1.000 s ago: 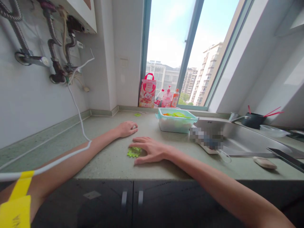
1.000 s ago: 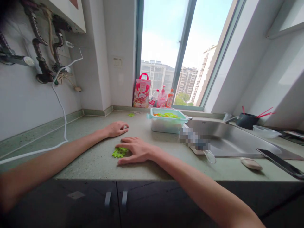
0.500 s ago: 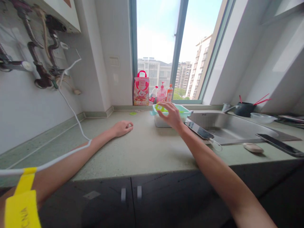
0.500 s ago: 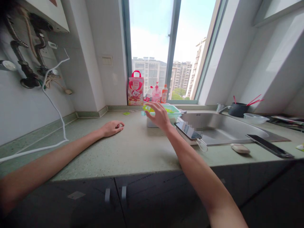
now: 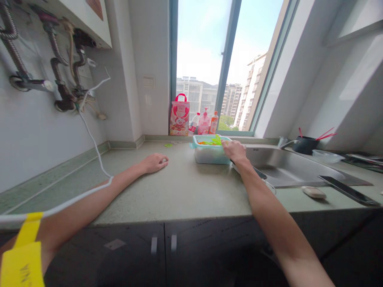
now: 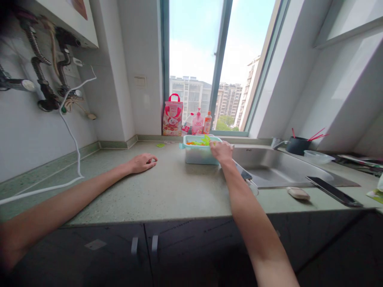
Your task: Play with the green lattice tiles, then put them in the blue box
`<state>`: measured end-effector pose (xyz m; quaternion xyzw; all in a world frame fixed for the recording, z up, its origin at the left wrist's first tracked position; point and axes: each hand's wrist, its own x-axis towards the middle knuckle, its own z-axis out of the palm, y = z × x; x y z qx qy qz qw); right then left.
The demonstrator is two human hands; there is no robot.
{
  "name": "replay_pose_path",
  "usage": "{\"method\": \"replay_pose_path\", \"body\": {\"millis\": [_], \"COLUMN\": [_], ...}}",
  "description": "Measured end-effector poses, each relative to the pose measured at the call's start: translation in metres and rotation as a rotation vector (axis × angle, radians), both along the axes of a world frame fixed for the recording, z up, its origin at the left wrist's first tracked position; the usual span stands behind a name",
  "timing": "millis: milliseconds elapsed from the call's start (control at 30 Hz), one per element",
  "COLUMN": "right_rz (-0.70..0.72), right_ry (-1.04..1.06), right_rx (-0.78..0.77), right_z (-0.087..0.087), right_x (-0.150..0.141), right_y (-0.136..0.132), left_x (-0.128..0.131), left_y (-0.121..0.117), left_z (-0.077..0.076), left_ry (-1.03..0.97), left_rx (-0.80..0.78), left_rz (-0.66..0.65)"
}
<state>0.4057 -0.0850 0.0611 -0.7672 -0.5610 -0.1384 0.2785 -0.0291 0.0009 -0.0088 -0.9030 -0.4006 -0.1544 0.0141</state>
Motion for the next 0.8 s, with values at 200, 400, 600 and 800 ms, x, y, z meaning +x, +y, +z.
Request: {"method": "replay_pose_path", "body": {"millis": [200,400,600,800], "right_rz": [0.11,0.545,0.983,1.22], "right_ry": [-0.082,-0.115,-0.07,-0.156], "right_rx": [0.102,0.373,0.3,0.026], "right_z": [-0.003,-0.009,-0.029,-0.045], "right_x": [-0.01,-0.047,-0.102,-0.137], "right_y": [0.003,0.005,-0.005,-0.026], "left_x": [-0.001,-0.002,-0.003,0.005], "left_y": [-0.001,-0.002,0.002,0.015], "left_z": [-0.001,-0.003,-0.01,-0.009], "left_ry": [-0.003,-0.006,-0.02,0.06], "left_rx": [0.003,0.036,0.041,0.045], "left_rz": [-0.004,0.02,0.062,0.098]}}
